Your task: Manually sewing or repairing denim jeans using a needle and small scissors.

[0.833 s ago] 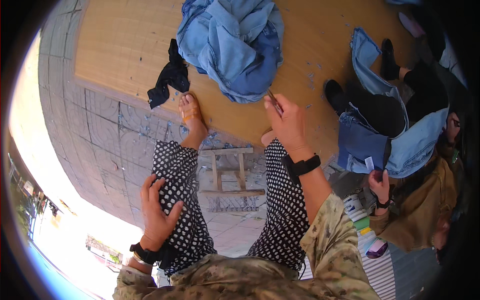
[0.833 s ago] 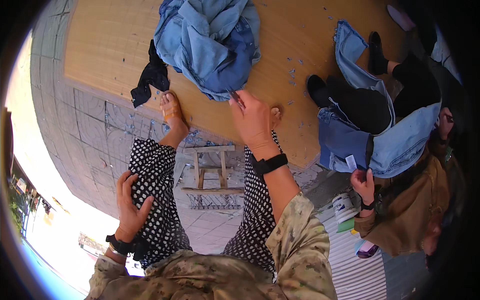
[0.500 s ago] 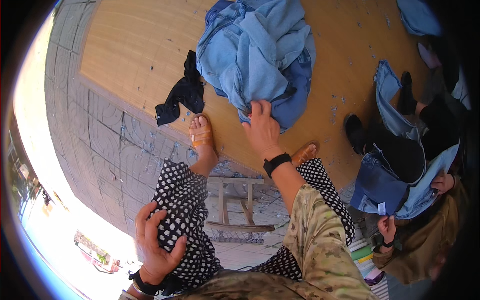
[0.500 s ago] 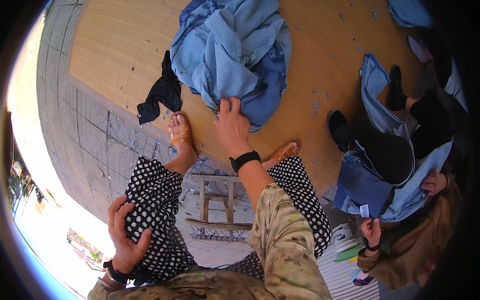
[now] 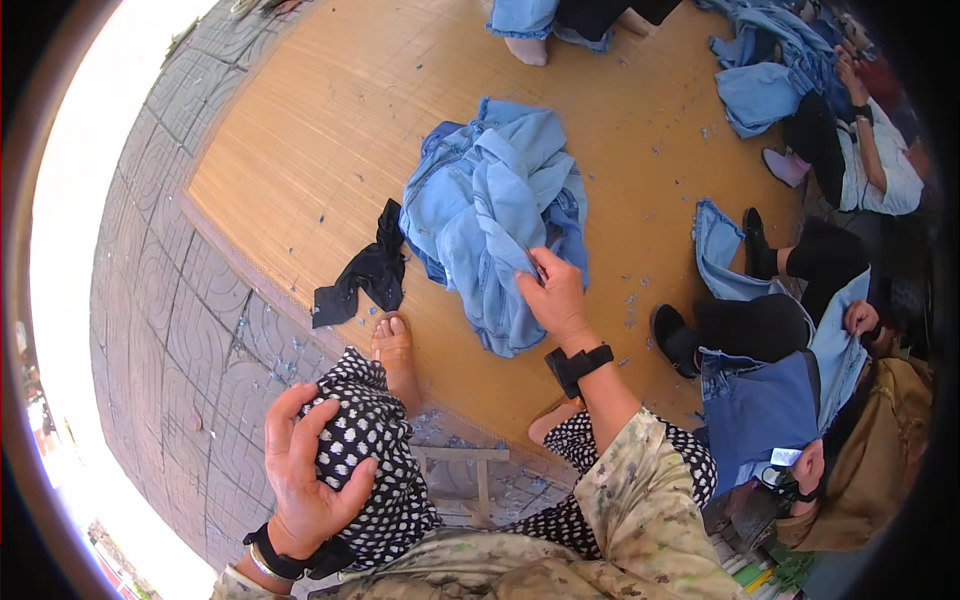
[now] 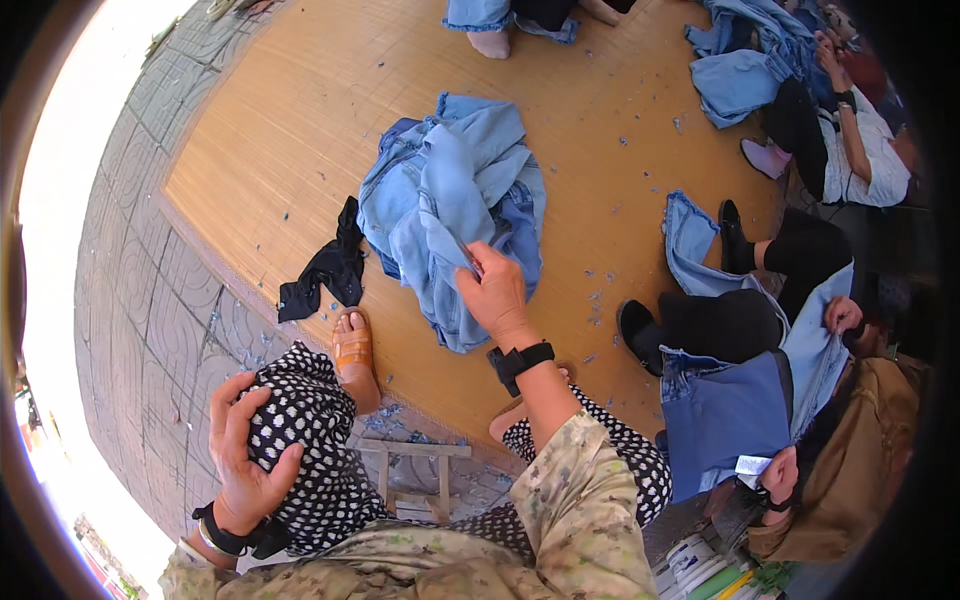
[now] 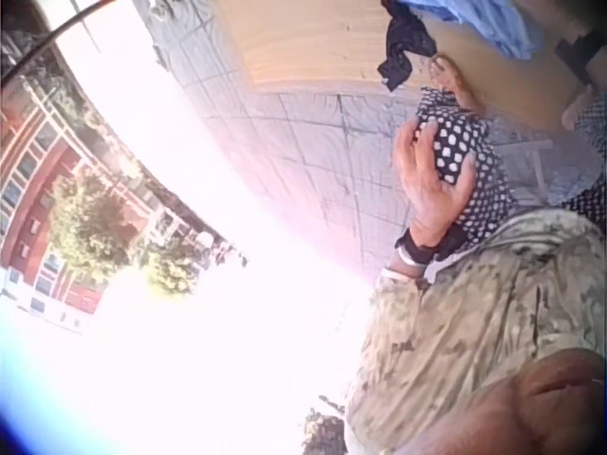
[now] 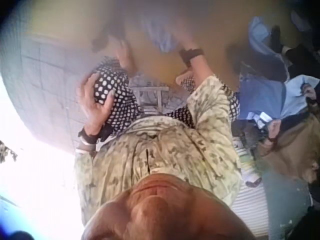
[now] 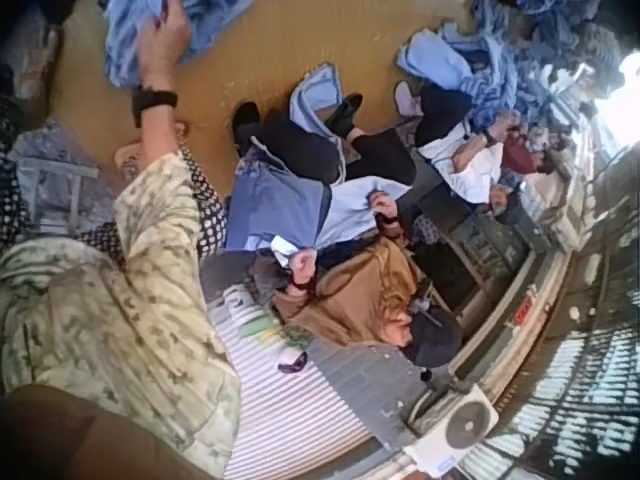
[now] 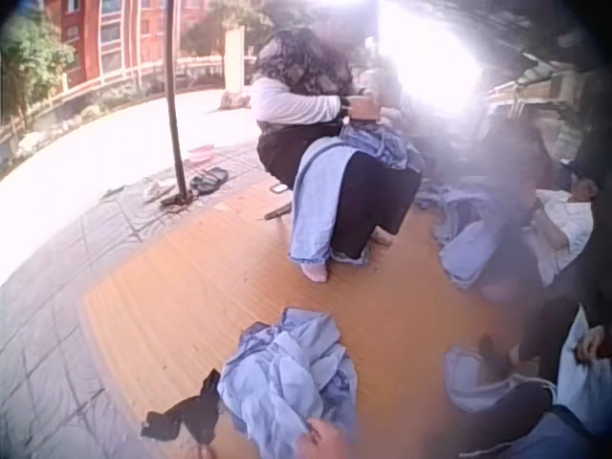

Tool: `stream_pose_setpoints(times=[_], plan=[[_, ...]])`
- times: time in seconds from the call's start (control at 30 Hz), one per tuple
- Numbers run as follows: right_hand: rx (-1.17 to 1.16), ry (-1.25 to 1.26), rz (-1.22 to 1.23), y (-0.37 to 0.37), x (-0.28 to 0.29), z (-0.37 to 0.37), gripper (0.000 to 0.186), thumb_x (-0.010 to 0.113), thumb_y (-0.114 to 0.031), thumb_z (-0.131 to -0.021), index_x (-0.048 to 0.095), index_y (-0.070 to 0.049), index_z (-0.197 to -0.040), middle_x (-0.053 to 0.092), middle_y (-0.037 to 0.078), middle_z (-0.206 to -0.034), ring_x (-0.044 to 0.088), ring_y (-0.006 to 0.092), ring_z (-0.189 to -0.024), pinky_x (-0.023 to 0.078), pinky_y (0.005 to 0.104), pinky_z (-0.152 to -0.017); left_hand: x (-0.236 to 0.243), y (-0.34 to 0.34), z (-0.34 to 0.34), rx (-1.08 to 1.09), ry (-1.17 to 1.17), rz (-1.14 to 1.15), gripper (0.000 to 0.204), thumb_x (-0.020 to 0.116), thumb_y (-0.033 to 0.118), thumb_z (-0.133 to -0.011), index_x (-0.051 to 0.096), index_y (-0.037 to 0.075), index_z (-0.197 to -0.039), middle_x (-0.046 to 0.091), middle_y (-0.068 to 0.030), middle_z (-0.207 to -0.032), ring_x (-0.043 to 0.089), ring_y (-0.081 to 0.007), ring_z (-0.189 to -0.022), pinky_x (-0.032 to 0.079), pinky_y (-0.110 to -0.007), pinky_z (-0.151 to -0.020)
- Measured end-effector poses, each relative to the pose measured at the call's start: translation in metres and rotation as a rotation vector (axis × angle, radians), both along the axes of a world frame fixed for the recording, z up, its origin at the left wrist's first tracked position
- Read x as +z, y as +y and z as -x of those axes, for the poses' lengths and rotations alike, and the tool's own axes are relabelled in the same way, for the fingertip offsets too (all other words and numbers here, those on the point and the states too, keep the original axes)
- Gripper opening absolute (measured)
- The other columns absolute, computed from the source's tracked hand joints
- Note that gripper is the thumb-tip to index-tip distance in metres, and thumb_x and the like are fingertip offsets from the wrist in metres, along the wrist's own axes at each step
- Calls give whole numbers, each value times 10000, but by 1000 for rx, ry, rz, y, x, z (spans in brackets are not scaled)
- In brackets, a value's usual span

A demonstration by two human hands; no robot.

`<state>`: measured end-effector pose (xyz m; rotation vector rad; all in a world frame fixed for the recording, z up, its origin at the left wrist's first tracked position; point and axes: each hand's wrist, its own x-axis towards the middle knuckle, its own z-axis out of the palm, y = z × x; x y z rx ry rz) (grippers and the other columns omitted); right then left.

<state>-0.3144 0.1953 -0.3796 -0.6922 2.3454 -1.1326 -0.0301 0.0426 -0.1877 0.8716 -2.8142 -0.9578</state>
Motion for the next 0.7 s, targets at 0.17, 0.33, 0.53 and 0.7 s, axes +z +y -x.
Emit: stream_pose_setpoints(times=[0.17, 0.33, 0.53, 0.7], plan=[[-237, -69, 483, 17, 127, 39, 173, 676, -81, -823, 649, 34, -950, 611, -32, -768, 536, 39, -716, 449, 242, -630, 7, 13, -15, -12, 171, 100, 533, 746, 188, -675, 581, 13, -1151, 531, -216, -1239, 538, -388, -1121, 437, -444, -959], [-216, 124, 951, 49, 314, 3, 234, 697, -41, -839, 651, 11, -1062, 643, 8, -947, 579, 74, -840, 454, 225, -803, 12, 25, -45, 44, 276, 162, 533, 754, 203, -679, 594, 15, -1152, 541, -210, -1244, 528, -392, -1143, 434, -447, -978], [-311, 207, 1176, 86, 448, -70, 126, 682, -47, -857, 618, -123, -934, 601, -69, -785, 390, -6, -476, 256, 155, -410, -4, 30, -59, 62, 328, 289, 590, 778, 267, -692, 579, 29, -1194, 517, -216, -1255, 483, -396, -1157, 391, -478, -987], [-287, 40, 1246, 111, 476, -93, 119, 685, -37, -849, 627, -111, -922, 624, -52, -766, 413, 8, -476, 326, 156, -432, 12, 58, -62, -94, 290, 319, 770, 814, 415, -646, 532, 37, -1254, 471, -201, -1303, 340, -398, -1315, 244, -562, -1084]])
